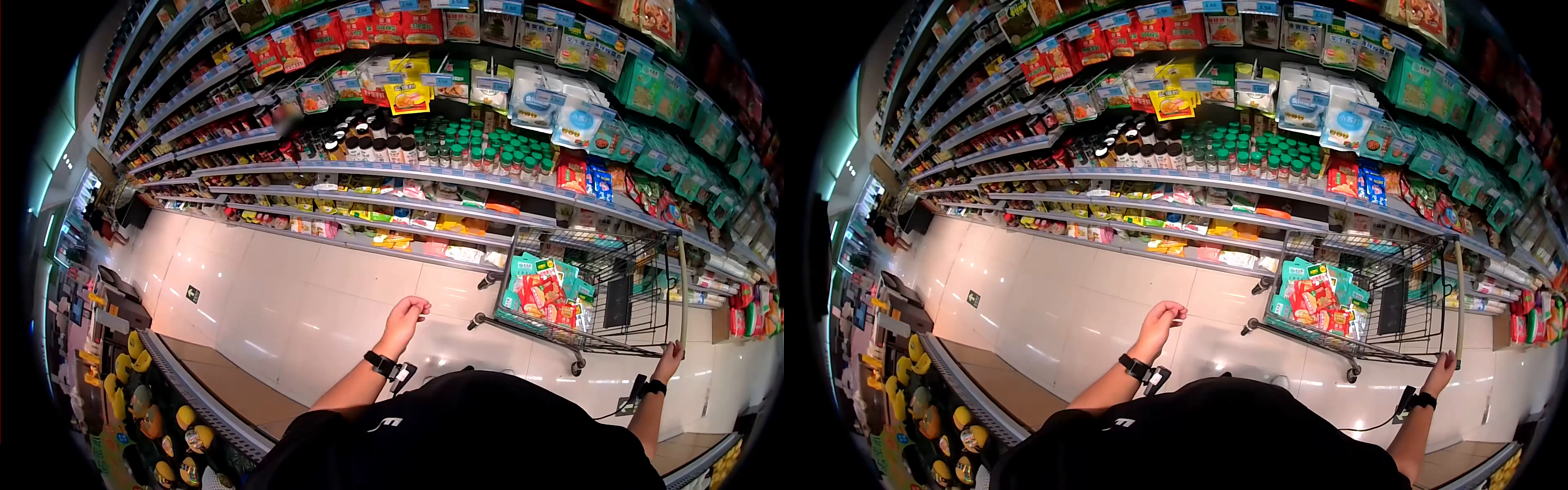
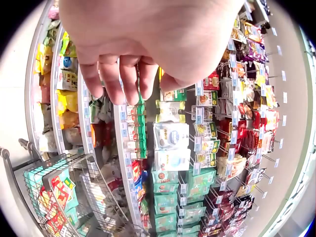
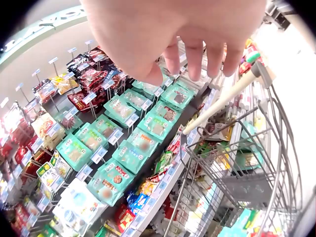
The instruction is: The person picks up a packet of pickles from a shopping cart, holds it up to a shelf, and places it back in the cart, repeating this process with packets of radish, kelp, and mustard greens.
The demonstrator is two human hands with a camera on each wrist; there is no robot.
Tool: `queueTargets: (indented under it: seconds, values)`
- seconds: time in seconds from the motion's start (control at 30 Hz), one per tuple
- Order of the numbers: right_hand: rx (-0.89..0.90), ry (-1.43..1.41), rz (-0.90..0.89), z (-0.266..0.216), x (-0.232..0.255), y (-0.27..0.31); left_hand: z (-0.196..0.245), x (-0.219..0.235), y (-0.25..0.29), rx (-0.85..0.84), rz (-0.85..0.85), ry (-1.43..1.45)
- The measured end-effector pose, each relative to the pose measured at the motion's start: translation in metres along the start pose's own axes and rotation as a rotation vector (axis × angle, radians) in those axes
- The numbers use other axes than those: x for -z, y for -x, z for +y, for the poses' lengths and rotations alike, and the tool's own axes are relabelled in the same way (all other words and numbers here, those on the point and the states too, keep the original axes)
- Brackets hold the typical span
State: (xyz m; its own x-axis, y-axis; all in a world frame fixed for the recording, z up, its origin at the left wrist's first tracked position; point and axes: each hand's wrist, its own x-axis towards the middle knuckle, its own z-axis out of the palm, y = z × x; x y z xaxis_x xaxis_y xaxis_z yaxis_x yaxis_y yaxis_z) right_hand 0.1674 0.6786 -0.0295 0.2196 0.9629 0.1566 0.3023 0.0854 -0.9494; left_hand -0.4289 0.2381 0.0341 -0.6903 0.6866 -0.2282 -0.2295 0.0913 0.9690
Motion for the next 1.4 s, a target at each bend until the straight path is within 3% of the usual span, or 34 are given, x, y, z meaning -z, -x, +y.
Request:
queueTargets:
  seconds: [0.1, 0.17, 0.37, 0.43, 0.57, 0.6, 0.63, 0.7, 0.77, 0.8, 0.83, 0.97, 1.4]
  values:
    - [0.075, 0.046, 0.019, 0.009, 0.003, -0.038, 0.004, -0.012, 0.013, -0.049, 0.056, -0.005]
    - [0.199, 0.409, 0.074, 0.015, -0.001, -0.068, 0.01, -0.026, 0.017, -0.071, 0.098, 0.002]
    - [0.168, 0.866, 0.004, 0.047, 0.008, -0.151, 0.006, -0.128, 0.035, -0.073, 0.249, 0.045]
    - [0.062, 0.976, 0.023, 0.05, 0.01, -0.167, 0.001, -0.164, 0.039, -0.08, 0.261, 0.055]
    - [-0.106, 1.002, -0.077, 0.058, 0.035, -0.191, 0.012, -0.23, 0.046, -0.088, 0.18, -0.05]
    - [-0.093, 0.962, -0.116, 0.083, 0.04, -0.202, 0.015, -0.24, 0.049, -0.099, 0.188, -0.042]
    - [0.038, 0.796, -0.105, 0.17, 0.043, -0.234, 0.016, -0.251, 0.05, -0.105, 0.183, -0.034]
    - [-0.13, 0.462, -0.395, 0.209, 0.045, -0.249, 0.012, -0.263, 0.051, -0.131, 0.187, -0.049]
    - [-0.379, 0.436, -0.534, 0.107, 0.043, -0.208, 0.004, -0.27, 0.052, -0.107, 0.21, -0.057]
    - [-0.398, 0.337, -0.538, 0.095, 0.041, -0.2, 0.002, -0.273, 0.053, -0.099, 0.217, -0.055]
    - [-0.413, 0.239, -0.541, 0.091, 0.043, -0.197, 0.001, -0.276, 0.054, -0.09, 0.224, -0.051]
    - [-0.404, 0.324, -0.684, 0.071, 0.049, -0.195, -0.006, -0.289, 0.053, -0.061, 0.201, -0.065]
    - [-0.437, 0.218, -0.778, 0.04, 0.033, -0.145, -0.025, -0.337, 0.034, 0.007, 0.092, -0.101]
